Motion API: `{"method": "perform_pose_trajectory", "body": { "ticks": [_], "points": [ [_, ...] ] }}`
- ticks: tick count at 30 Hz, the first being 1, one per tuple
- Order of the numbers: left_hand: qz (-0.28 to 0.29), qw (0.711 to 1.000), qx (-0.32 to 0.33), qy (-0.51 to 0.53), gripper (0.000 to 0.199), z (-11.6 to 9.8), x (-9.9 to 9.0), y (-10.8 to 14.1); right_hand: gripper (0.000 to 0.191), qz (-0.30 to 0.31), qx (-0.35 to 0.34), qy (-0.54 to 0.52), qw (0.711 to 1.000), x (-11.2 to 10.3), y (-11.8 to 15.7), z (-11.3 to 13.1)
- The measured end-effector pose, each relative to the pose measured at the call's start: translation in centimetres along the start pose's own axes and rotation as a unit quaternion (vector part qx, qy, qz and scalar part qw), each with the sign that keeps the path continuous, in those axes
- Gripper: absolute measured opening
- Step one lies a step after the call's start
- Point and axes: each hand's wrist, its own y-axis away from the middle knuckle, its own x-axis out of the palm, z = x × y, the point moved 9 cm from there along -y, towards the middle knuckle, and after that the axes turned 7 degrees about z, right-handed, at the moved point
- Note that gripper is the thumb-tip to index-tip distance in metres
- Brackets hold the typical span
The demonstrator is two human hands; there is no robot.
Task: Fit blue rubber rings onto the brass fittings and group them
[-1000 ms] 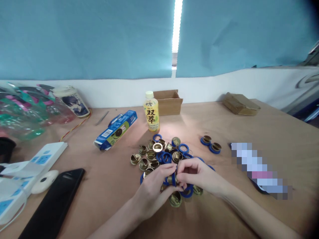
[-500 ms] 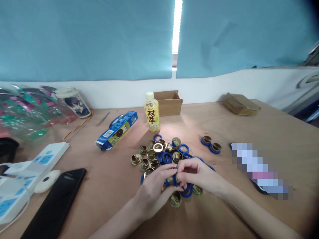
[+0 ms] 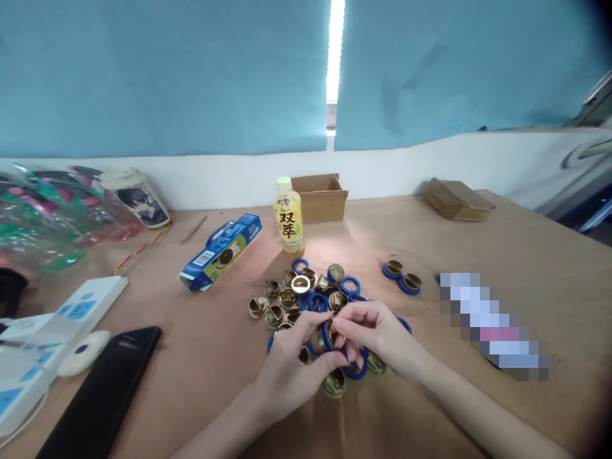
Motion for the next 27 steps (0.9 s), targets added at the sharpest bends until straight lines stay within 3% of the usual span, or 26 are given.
{"method": "perform_pose_trajectory", "body": {
  "ticks": [8, 18, 27],
  "points": [
    [0.005, 0.995, -0.038, 0.093, 0.027, 0.7, 0.4, -0.3, 0.045, -0.008, 0.009, -0.049, 0.999, 0.1, -0.2, -0.8],
    [0.011, 0.996, -0.066, 0.056, 0.027, 0.7, 0.7, -0.4, 0.047, -0.009, 0.019, -0.012, 1.000, 0.1, -0.2, -1.1],
    [0.021, 0.995, -0.094, 0.019, 0.033, 1.3, 0.9, -0.3, 0.047, -0.045, -0.014, 0.016, 0.999, -0.2, -0.1, -1.0]
  ]
}}
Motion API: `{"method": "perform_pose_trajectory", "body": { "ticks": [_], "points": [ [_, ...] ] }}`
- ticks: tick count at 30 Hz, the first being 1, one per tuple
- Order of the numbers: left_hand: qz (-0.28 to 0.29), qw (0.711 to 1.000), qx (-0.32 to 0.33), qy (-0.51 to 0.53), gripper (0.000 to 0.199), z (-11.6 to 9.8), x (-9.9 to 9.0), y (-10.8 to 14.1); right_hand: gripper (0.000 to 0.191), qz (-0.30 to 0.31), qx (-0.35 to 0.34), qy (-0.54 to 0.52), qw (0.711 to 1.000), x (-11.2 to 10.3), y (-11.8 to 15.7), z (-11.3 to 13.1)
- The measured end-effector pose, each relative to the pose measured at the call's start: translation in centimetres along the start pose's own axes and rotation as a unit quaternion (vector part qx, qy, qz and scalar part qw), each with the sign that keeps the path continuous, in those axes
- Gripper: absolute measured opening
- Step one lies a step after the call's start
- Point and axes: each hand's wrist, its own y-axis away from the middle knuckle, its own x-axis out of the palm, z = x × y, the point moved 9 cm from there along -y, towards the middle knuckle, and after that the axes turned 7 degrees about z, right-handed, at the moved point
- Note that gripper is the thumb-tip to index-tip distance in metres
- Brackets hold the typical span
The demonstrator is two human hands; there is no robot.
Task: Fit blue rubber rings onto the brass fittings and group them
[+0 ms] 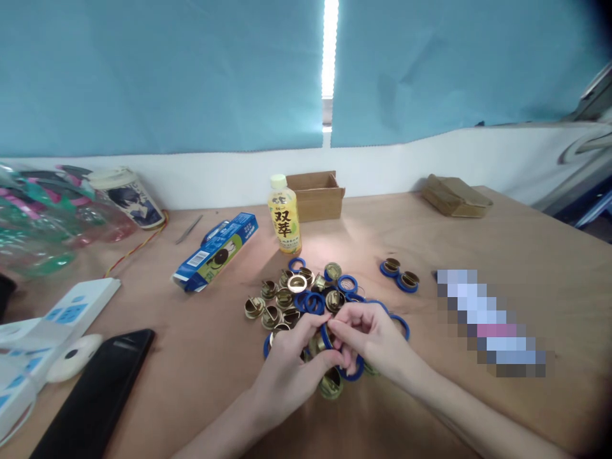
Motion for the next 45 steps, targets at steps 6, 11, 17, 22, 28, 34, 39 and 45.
{"method": "perform_pose_trajectory", "body": {
  "ticks": [6, 11, 17, 22, 28, 34, 39, 45],
  "points": [
    [0.010, 1.000, -0.014, -0.011, 0.033, 0.2, 0.1, 0.1, 0.045, 0.000, -0.020, -0.002, 1.000, 0.2, -0.1, -0.3],
    [0.017, 1.000, -0.019, -0.002, 0.029, 0.1, 0.2, 0.1, 0.044, 0.002, -0.032, 0.005, 0.999, 0.2, -0.2, 0.0],
    [-0.003, 0.999, 0.004, 0.033, 0.032, 0.1, -0.1, 0.0, 0.048, 0.006, -0.009, -0.013, 1.000, 0.5, 0.1, 0.7],
    [-0.012, 0.986, 0.010, 0.167, 0.026, 0.7, -0.2, -0.2, 0.044, -0.016, -0.017, -0.019, 1.000, -0.6, 0.3, 1.9],
    [-0.001, 0.966, -0.012, 0.259, 0.033, 0.7, 0.0, -0.3, 0.035, -0.056, -0.071, 0.014, 0.996, -1.9, 0.7, 3.7],
    [-0.011, 0.974, -0.003, 0.224, 0.038, 0.6, -0.2, -0.1, 0.027, -0.027, -0.088, 0.014, 0.996, -0.8, 0.4, 3.0],
    [-0.012, 0.982, 0.019, 0.188, 0.045, 0.2, -0.4, 0.0, 0.027, -0.025, -0.067, 0.018, 0.997, -1.0, 0.0, 1.9],
    [0.001, 0.981, 0.053, 0.189, 0.049, -0.7, -0.3, 0.1, 0.026, -0.016, -0.059, 0.032, 0.998, -0.7, -0.2, 0.8]
  ]
}}
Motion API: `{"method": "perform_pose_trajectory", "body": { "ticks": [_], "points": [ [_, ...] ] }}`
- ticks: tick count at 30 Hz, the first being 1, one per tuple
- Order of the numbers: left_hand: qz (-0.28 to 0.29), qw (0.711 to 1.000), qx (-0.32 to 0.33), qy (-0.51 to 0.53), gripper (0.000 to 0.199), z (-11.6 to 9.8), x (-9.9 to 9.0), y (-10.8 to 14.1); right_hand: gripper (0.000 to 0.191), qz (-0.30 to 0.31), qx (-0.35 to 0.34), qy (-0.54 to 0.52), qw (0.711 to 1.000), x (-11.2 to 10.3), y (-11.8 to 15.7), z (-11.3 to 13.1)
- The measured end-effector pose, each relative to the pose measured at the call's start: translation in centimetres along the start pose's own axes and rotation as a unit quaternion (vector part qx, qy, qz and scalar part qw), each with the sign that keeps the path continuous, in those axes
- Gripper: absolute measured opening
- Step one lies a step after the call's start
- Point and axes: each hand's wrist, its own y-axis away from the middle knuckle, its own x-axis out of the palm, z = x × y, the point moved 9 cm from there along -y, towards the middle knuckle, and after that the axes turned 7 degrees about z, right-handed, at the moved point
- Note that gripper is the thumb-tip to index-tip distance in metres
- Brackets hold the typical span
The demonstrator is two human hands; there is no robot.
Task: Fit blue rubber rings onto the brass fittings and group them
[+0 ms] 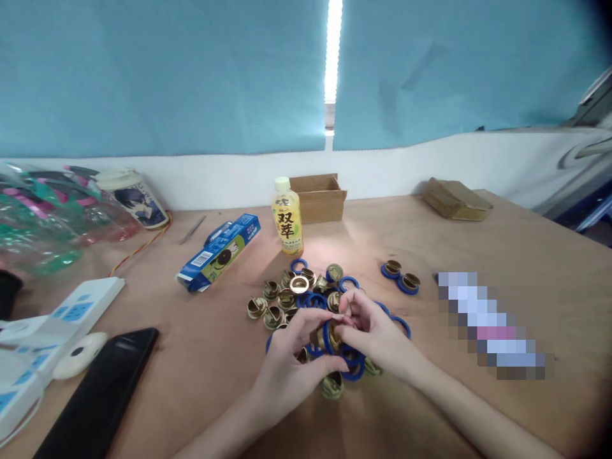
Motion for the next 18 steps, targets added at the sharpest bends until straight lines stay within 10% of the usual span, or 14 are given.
{"method": "perform_pose_trajectory", "body": {
  "ticks": [10, 18],
  "points": [
    [-0.052, 0.989, 0.047, -0.132, 0.043, -0.8, -1.0, 0.4, 0.015, -0.032, -0.109, 0.055, 0.992, -1.0, 1.2, 4.1],
    [-0.049, 0.960, 0.059, -0.270, 0.029, -2.1, -1.1, 0.2, 0.024, -0.002, -0.190, 0.292, 0.937, 1.4, 2.8, 4.8]
  ]
}}
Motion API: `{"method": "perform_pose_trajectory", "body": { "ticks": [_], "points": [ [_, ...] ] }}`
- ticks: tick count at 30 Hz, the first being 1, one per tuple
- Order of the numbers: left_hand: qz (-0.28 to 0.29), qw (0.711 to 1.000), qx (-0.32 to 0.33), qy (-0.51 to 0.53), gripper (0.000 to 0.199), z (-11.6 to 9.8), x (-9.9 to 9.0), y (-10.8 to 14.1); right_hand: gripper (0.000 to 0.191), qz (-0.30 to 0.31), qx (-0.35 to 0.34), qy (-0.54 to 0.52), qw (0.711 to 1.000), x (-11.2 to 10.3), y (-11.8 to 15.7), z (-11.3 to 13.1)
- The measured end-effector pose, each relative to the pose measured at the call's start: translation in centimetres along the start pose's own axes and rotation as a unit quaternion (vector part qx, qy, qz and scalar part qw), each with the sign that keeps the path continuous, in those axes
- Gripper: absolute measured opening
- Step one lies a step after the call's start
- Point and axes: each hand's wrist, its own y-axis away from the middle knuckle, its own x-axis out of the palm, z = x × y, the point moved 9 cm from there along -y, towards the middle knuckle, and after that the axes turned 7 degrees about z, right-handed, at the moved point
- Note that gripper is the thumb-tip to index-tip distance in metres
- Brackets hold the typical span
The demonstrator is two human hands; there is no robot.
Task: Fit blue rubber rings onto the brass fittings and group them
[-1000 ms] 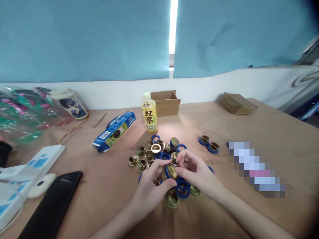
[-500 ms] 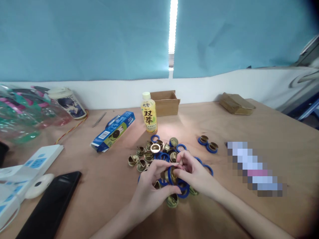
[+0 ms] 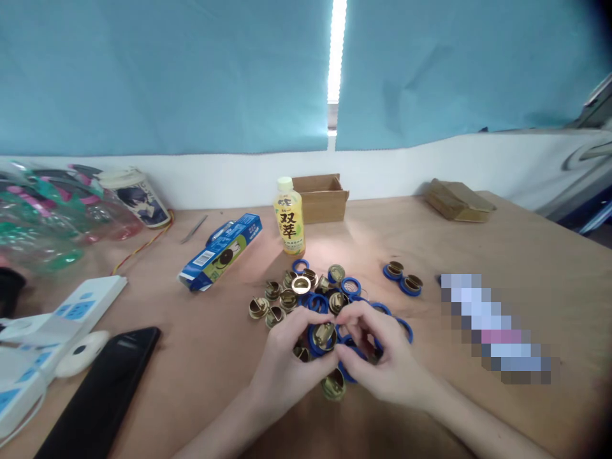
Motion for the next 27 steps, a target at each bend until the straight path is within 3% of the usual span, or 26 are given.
{"method": "perform_pose_trajectory", "body": {
  "ticks": [6, 9, 11, 14, 18, 20, 24, 27],
  "points": [
    [0.027, 0.997, 0.056, -0.040, 0.038, -1.2, 0.6, -0.1, 0.022, -0.011, -0.037, 0.053, 0.998, -0.2, -0.2, 0.5],
    [0.035, 0.994, 0.073, -0.072, 0.053, -1.1, 1.0, 0.2, 0.008, 0.008, -0.097, 0.090, 0.991, -0.1, -0.2, 1.5],
    [0.044, 0.992, 0.074, -0.087, 0.066, -0.9, 1.3, 0.4, 0.011, 0.010, -0.104, 0.113, 0.988, -0.3, -0.3, 1.7],
    [0.055, 0.991, 0.058, -0.106, 0.073, -0.3, 1.3, 0.4, 0.018, -0.030, -0.040, 0.141, 0.989, -2.1, -0.8, 0.7],
    [0.059, 0.982, 0.074, -0.161, 0.056, -0.3, 1.2, 0.2, 0.023, -0.170, 0.113, 0.142, 0.969, -7.6, -0.5, -3.0],
    [0.079, 0.972, 0.100, -0.198, 0.047, -0.6, 1.7, 0.1, 0.026, -0.197, 0.173, 0.169, 0.950, -9.8, -0.1, -5.1],
    [0.126, 0.952, 0.132, -0.247, 0.029, -0.8, 3.0, 0.3, 0.025, -0.192, 0.235, 0.282, 0.910, -12.1, 0.4, -7.8],
    [0.131, 0.949, 0.139, -0.251, 0.024, -0.8, 3.2, 0.2, 0.023, -0.168, 0.244, 0.338, 0.893, -12.0, 0.4, -8.6]
  ]
}}
